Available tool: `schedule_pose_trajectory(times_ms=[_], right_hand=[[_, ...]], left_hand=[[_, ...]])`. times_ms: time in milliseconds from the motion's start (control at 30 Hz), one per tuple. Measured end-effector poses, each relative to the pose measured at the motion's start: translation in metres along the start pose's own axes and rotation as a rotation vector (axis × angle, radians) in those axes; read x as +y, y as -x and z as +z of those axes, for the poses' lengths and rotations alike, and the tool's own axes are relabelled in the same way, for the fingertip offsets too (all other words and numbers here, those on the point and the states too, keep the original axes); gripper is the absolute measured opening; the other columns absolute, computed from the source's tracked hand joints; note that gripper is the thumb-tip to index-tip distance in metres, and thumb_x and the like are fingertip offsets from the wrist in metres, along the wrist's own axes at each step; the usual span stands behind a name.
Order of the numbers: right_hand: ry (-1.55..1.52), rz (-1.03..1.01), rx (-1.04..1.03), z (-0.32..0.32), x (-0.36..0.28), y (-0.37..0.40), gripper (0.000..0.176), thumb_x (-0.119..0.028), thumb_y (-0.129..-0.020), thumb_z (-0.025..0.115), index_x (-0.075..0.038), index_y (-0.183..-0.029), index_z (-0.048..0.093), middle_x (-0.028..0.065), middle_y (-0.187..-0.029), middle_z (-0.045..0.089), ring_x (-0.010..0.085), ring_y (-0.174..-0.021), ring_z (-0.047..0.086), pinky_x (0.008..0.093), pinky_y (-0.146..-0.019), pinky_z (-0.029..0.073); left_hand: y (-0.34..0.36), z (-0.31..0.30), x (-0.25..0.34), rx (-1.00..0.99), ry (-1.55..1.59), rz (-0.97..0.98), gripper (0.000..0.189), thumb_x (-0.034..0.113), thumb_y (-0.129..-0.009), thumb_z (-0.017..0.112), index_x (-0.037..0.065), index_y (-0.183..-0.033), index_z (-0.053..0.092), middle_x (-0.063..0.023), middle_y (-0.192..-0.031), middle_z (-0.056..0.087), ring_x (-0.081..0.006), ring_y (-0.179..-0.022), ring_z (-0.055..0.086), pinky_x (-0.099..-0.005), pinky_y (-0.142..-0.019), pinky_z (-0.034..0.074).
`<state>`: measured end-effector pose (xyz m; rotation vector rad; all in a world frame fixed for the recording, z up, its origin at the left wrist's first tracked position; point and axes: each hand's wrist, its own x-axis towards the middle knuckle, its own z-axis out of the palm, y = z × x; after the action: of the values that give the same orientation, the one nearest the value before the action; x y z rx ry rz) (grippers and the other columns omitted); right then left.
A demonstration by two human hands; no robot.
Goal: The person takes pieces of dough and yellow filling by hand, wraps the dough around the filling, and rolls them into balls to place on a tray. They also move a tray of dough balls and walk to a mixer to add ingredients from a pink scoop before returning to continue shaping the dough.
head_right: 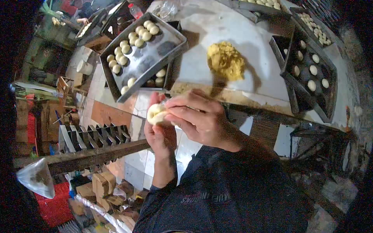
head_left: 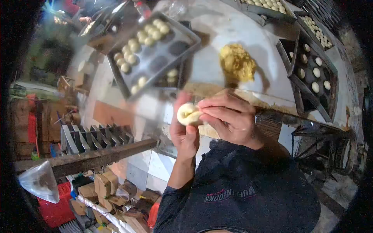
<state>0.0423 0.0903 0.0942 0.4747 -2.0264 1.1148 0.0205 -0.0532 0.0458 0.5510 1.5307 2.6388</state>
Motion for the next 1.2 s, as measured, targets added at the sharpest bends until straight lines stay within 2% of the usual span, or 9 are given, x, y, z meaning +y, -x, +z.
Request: schedule_pose_trajectory(times_ms=[67,133,300,500,600,767,933,1067,1200], right_hand=[[-0.035,0.019,-0.056,-0.004,-0.023,0.000,0.020,-0.004,-0.076,0.075,0.001,-0.093,0.067,0.0113,-0.090,0.066,0.0198,-0.077,0.065,0.0302,-0.065,0.053],[-0.389,0.728,-0.223,-0.008,-0.040,0.001,0.026,-0.004,-0.074,0.077,0.001,-0.098,0.068,0.0102,-0.084,0.065,0.0134,-0.075,0.064,0.0257,-0.062,0.052],[-0.349,0.528,-0.163,-0.004,-0.058,0.024,0.035,-0.005,-0.070,0.078,0.004,-0.102,0.066,0.0102,-0.085,0.064,0.0163,-0.077,0.065,0.0254,-0.064,0.052],[0.076,0.082,-0.185,-0.037,-0.058,0.031,0.038,-0.013,-0.065,0.085,0.002,-0.096,0.068,0.0153,-0.096,0.065,0.0258,-0.084,0.066,0.0318,-0.068,0.054],[0.008,0.172,-0.064,-0.076,-0.046,0.028,0.030,-0.009,-0.067,0.083,-0.001,-0.093,0.069,0.0131,-0.093,0.065,0.0209,-0.081,0.066,0.0293,-0.066,0.053],[-0.546,0.744,0.043,-0.146,-0.027,0.051,0.023,-0.001,-0.072,0.078,-0.001,-0.093,0.069,0.0100,-0.089,0.065,0.0123,-0.078,0.062,0.0235,-0.066,0.050],[0.063,0.282,0.169,-0.223,0.008,0.068,0.024,0.005,-0.074,0.069,0.001,-0.098,0.066,0.0159,-0.105,0.066,0.0253,-0.093,0.066,0.0308,-0.075,0.055],[0.123,-0.044,0.306,-0.294,0.050,0.094,0.023,-0.002,-0.081,0.068,0.001,-0.104,0.063,0.0181,-0.108,0.064,0.0241,-0.092,0.067,0.0326,-0.073,0.056],[-0.076,0.268,0.243,-0.343,0.069,0.129,0.031,-0.007,-0.076,0.071,-0.006,-0.106,0.062,0.0095,-0.106,0.064,0.0278,-0.093,0.067,0.0353,-0.077,0.056]], left_hand=[[0.013,-0.026,0.003,-0.151,-0.129,0.145,0.072,0.048,-0.087,0.064,0.000,-0.136,0.041,-0.0219,-0.136,0.044,-0.0262,-0.119,0.050,-0.0395,-0.100,0.042],[0.027,-0.031,0.007,-0.162,-0.127,0.193,0.065,0.046,-0.088,0.063,0.003,-0.134,0.045,-0.0236,-0.135,0.044,-0.0283,-0.117,0.051,-0.0416,-0.098,0.043],[0.040,-0.024,0.012,-0.126,-0.754,0.699,0.037,0.023,-0.086,0.068,0.007,-0.118,0.059,-0.0266,-0.122,0.051,-0.0330,-0.104,0.055,-0.0368,-0.083,0.048],[0.043,0.020,0.015,-0.138,-0.603,0.322,0.058,0.018,-0.076,0.070,-0.003,-0.126,0.048,-0.0103,-0.114,0.049,-0.0252,-0.099,0.050,-0.0344,-0.090,0.041],[0.036,0.044,-0.004,-0.334,0.144,0.063,0.054,0.044,-0.086,0.056,-0.001,-0.117,0.050,-0.0111,-0.117,0.041,-0.0252,-0.110,0.044,-0.0384,-0.096,0.037],[0.022,0.122,-0.042,-0.438,-0.040,0.114,0.052,0.057,-0.095,0.040,0.011,-0.074,0.052,-0.0087,-0.103,0.037,-0.0249,-0.097,0.041,-0.0406,-0.084,0.037],[0.003,0.225,-0.085,-0.288,-0.436,0.274,0.074,0.050,-0.085,0.067,0.012,-0.134,0.028,-0.0106,-0.107,0.042,-0.0213,-0.102,0.043,-0.0385,-0.091,0.040],[0.003,0.314,-0.115,-0.412,0.068,-0.131,0.094,0.043,-0.052,0.093,0.004,-0.117,0.037,-0.0070,-0.100,0.042,-0.0199,-0.088,0.055,-0.0409,-0.081,0.052],[-0.013,0.358,-0.181,-0.820,-0.032,0.327,0.048,0.037,-0.065,0.088,0.006,-0.081,0.054,-0.0097,-0.090,0.061,-0.0228,-0.076,0.061,-0.0325,-0.067,0.051]])
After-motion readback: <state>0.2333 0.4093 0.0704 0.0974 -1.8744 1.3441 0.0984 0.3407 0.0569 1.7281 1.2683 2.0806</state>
